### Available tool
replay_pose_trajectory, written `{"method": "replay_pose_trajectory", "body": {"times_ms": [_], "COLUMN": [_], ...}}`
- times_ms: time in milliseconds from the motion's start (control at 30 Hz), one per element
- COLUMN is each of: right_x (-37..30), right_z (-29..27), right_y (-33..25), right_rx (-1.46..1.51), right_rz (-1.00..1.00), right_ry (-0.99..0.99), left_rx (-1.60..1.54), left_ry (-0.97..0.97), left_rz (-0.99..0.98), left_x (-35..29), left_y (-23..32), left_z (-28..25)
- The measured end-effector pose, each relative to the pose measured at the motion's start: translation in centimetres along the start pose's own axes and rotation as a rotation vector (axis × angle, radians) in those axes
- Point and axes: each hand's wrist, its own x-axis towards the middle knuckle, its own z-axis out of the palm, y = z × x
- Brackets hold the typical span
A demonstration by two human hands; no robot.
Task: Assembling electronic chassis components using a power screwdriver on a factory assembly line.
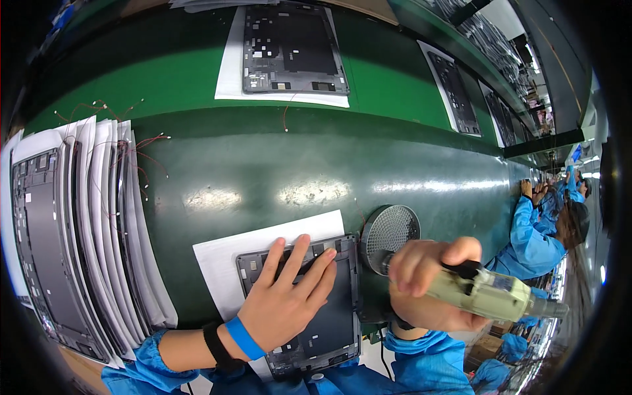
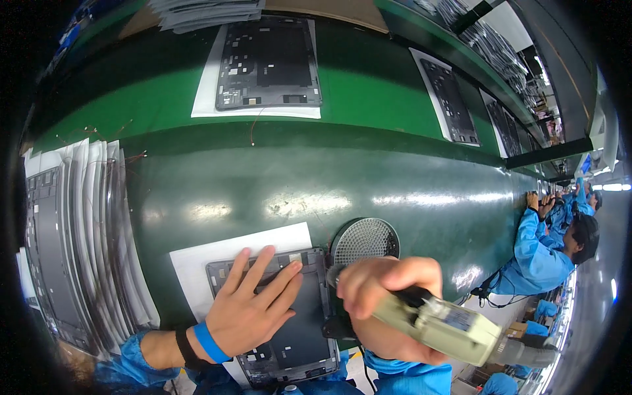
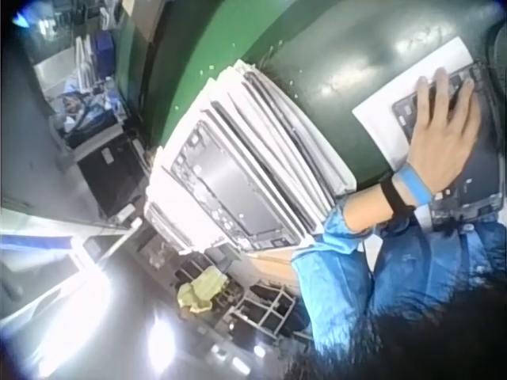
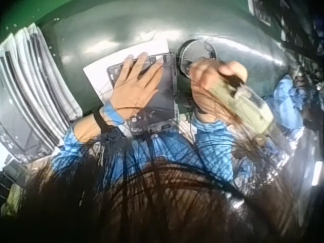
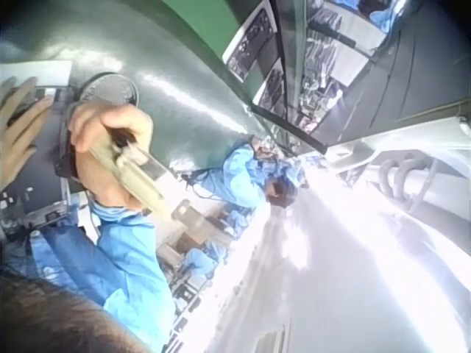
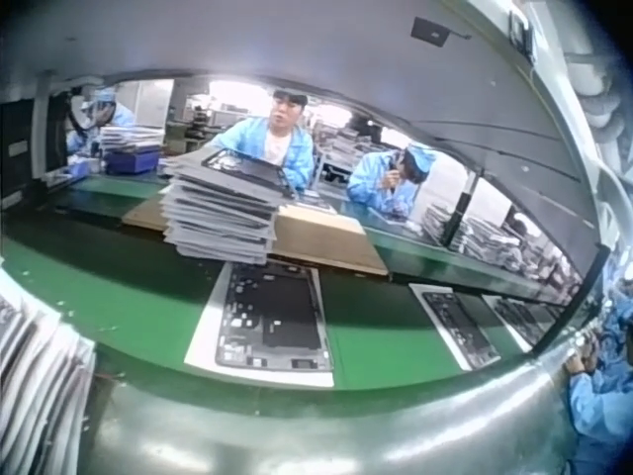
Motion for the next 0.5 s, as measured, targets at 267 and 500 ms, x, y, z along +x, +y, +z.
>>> {"method": "replay_pose_trajectory", "body": {"times_ms": [267, 500], "right_x": [0.1, 0.0], "right_z": [0.8, 0.3], "right_y": [2.5, 2.6], "right_rx": [-0.064, -0.043], "right_rz": [0.083, 0.117], "right_ry": [0.018, 0.01], "left_rx": [0.03, 0.051], "left_ry": [0.032, 0.07], "left_rz": [0.01, 0.014], "left_x": [0.3, 0.6], "left_y": [0.1, 0.3], "left_z": [0.8, 1.2]}}
